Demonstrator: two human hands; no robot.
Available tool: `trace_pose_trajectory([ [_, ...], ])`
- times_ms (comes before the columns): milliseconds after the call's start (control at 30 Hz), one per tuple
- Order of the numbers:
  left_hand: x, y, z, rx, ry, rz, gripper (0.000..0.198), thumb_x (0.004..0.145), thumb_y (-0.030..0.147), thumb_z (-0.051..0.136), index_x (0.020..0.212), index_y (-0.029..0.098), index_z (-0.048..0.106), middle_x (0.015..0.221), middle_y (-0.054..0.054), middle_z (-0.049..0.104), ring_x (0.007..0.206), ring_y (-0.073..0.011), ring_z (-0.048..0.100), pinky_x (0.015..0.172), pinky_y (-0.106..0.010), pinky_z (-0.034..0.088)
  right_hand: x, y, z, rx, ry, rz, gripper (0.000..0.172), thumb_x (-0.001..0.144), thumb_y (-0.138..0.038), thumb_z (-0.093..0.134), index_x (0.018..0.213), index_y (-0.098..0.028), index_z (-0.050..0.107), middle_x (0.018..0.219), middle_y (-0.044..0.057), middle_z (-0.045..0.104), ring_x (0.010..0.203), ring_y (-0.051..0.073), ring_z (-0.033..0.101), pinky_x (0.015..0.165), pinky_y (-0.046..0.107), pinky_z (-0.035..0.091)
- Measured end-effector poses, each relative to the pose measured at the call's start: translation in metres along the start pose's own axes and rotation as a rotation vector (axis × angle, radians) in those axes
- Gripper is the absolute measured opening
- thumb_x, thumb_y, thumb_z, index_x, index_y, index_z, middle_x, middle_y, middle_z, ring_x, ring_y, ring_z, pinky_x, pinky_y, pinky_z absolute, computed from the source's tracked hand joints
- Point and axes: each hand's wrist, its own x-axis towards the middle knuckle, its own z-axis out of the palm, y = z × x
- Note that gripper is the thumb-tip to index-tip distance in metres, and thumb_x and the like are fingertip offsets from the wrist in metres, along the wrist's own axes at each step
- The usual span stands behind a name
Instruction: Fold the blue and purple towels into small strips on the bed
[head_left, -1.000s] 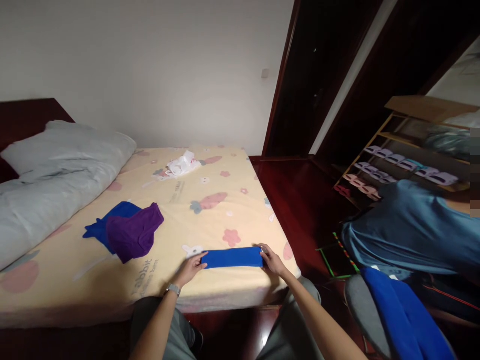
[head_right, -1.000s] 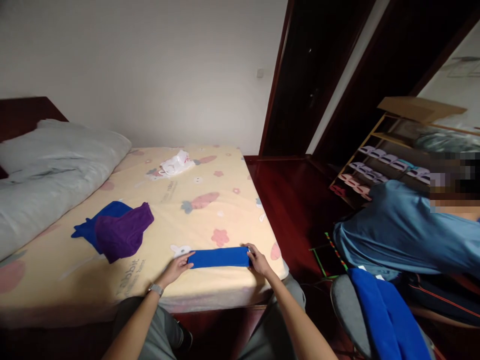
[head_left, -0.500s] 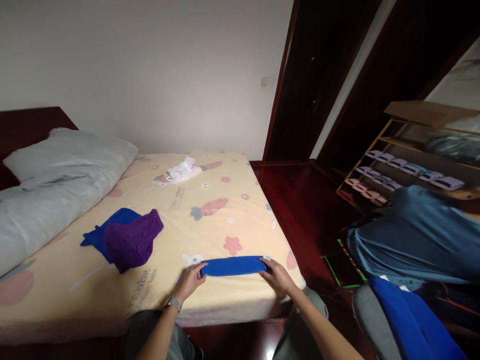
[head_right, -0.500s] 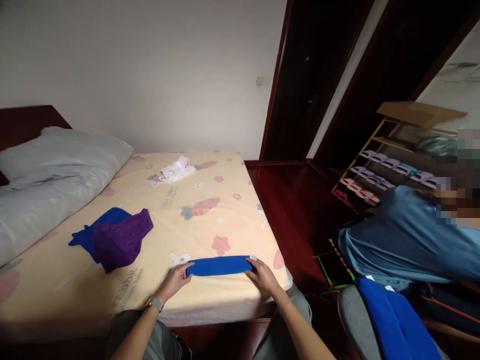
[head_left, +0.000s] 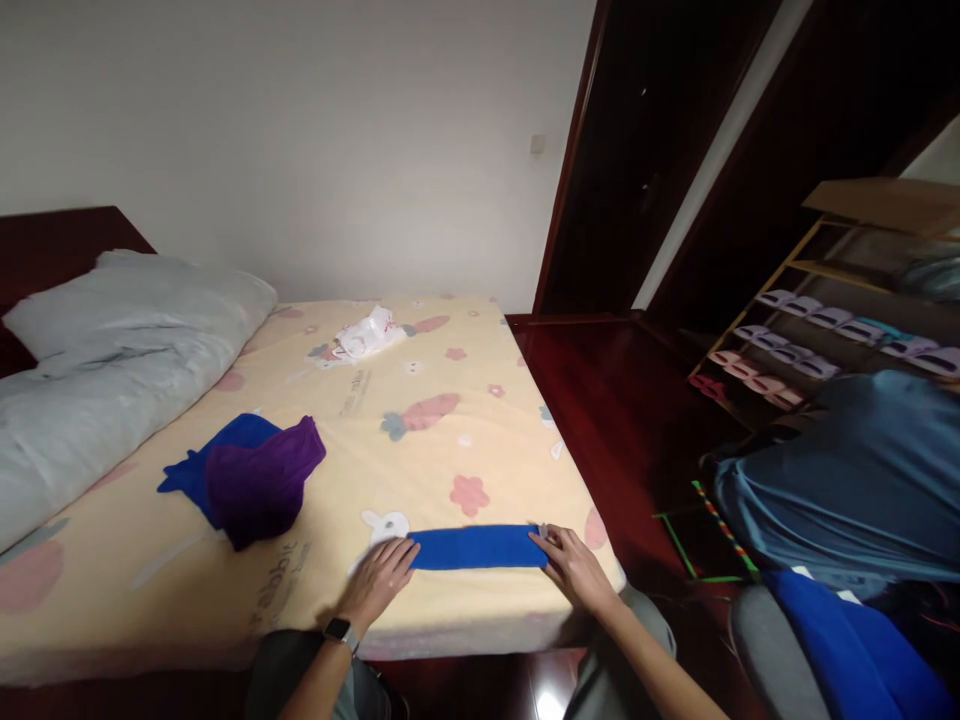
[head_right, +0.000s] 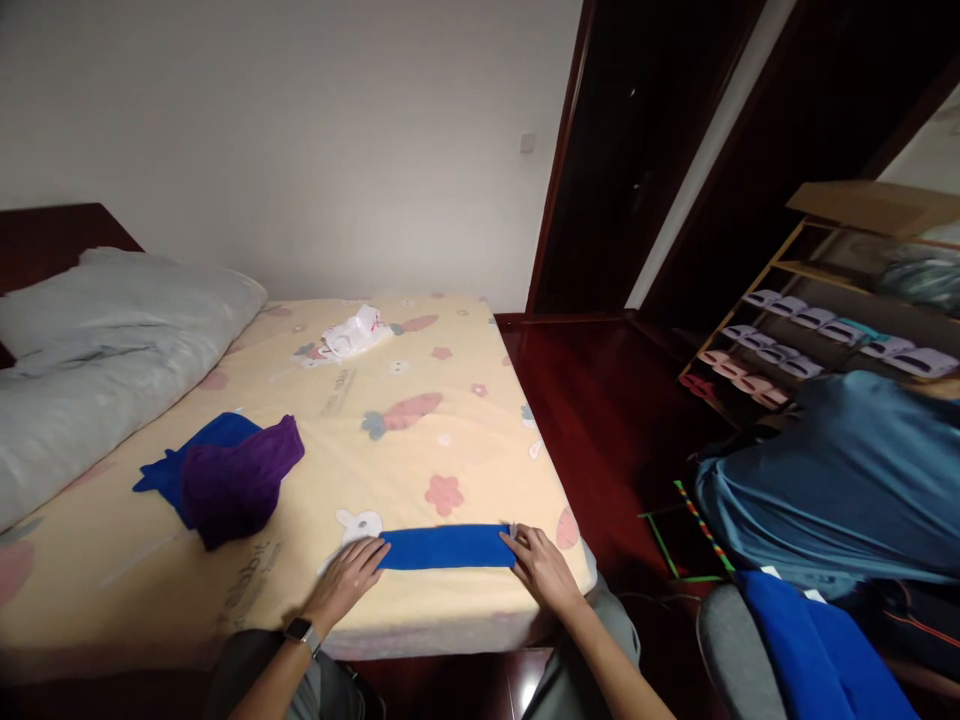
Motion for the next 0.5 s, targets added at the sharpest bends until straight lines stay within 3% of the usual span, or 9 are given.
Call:
trace_pose_trajectory([
  [133,0.02,0.01,-0.013,-0.128,0.068,-0.097,0.038,0.097,0.027,0.043,0.13,0.027,0.061,0.122,-0.008,0.068,0.116,-0.0254,0.061,0.106,-0.045,0.045,0.011,-0.007,-0.017,0.222,0.04,0.079,0.04,0.095,-0.036,0.051,0.134,-0.03,0.058,0.142,0.009,0.052,0.131,0.03,0.048,0.11,0.048,0.042],
  [267,0.067,0.02,-0.025,-0.412,0.1,-0.237,0.035,0.096,0.036,0.046,0.126,0.026,0.061,0.119,-0.008,0.068,0.112,-0.0242,0.062,0.098,-0.038,0.05,0.035,0.002,-0.041,0.473,0.109,0.264,0.04,0.095,-0.046,0.047,0.12,-0.02,0.065,0.122,0.012,0.066,0.114,0.028,0.061,0.103,0.041,0.048],
  [400,0.145,0.019,-0.019,-0.668,0.089,-0.332,0.039,0.097,0.043,0.042,0.124,0.021,0.059,0.114,-0.009,0.07,0.103,-0.0223,0.065,0.089,-0.033,0.052,0.078,0.041,-0.066,0.549,0.192,0.44,0.046,0.089,-0.055,0.051,0.107,-0.016,0.068,0.101,0.011,0.072,0.091,0.027,0.066,0.084,0.036,0.053],
  [500,0.218,0.008,0.0,-0.627,0.096,-0.319,0.037,0.098,0.041,0.038,0.115,0.018,0.061,0.102,-0.009,0.072,0.09,-0.0203,0.066,0.079,-0.031,0.052,0.122,0.086,-0.078,0.506,0.288,0.545,0.051,0.084,-0.058,0.053,0.105,-0.015,0.069,0.098,0.01,0.073,0.089,0.027,0.067,0.083,0.036,0.053],
])
